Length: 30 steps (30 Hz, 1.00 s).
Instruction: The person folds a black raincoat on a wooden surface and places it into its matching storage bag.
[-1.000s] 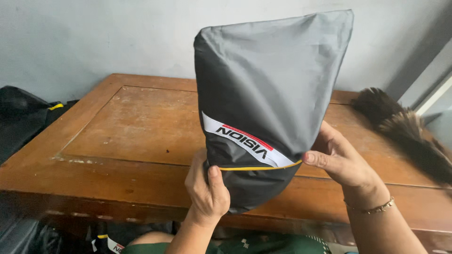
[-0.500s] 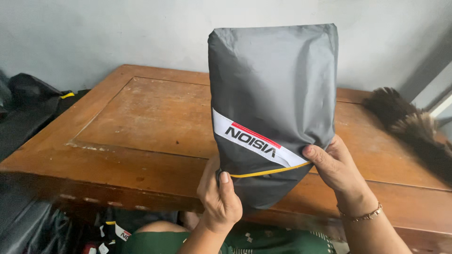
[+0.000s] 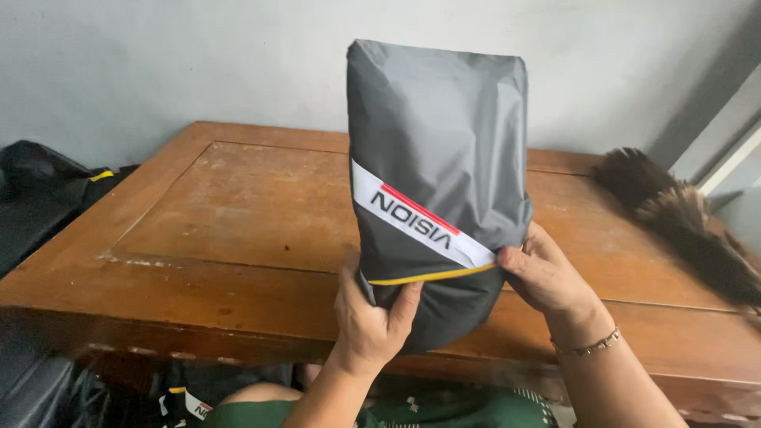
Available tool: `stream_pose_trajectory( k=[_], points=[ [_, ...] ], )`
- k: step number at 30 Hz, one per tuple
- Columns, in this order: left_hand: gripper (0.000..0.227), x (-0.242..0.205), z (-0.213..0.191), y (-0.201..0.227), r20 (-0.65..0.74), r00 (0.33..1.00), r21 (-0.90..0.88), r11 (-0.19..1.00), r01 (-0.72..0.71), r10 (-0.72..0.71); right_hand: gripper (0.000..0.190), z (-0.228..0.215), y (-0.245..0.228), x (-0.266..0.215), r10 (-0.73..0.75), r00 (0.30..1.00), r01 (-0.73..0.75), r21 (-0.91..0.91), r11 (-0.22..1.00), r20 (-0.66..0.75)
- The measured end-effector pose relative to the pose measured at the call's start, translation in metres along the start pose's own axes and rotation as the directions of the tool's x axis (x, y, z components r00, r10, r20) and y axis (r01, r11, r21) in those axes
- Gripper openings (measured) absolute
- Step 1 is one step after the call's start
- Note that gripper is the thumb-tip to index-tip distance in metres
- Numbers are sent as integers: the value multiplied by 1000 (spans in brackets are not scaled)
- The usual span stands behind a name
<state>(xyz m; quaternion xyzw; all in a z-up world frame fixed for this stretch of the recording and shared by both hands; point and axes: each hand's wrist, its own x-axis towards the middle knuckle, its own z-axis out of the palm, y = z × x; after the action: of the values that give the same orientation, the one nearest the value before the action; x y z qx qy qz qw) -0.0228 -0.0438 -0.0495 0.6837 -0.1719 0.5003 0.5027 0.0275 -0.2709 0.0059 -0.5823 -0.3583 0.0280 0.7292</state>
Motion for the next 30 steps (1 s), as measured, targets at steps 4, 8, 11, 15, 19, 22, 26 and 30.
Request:
stream_pose_trajectory(
  k=[4, 8, 11, 15, 19, 22, 26, 30],
  points=[
    [57, 20, 10, -4, -56, 998, 56, 998, 33, -30, 58, 4, -12, 8, -21, 999, 23, 38, 999, -45],
    [47, 55, 7, 2, 39, 999, -76, 997, -27, 30, 58, 8, -5, 17, -123, 949, 79, -160, 984, -291],
    [40, 46, 1, -14, 214, 965, -205, 959, 197, -153, 61, -7, 10, 8, -69, 932, -28, -262, 965, -355],
    [74, 54, 3, 4, 248, 954, -238, 944, 228, -167, 71, -8, 14, 6, -37, 923, -85, -296, 951, -383],
    [78, 57, 15, 4, 145, 976, -234, 952, 195, -164, 86, 6, 1, 10, 10, 935, -106, -253, 962, -354],
    [70, 57, 16, 0, 125, 978, -227, 955, 191, -166, 95, 4, 4, 10, 63, 935, -138, -195, 971, -348],
    [63, 50, 20, -7, 70, 989, -161, 977, 141, -131, 75, 23, 3, 16, 74, 876, -164, -151, 975, -476],
    [66, 40, 21, -12, 9, 990, -109, 984, 144, -144, 69, 25, 7, 20, 49, 851, -149, -151, 977, -523]
  ],
)
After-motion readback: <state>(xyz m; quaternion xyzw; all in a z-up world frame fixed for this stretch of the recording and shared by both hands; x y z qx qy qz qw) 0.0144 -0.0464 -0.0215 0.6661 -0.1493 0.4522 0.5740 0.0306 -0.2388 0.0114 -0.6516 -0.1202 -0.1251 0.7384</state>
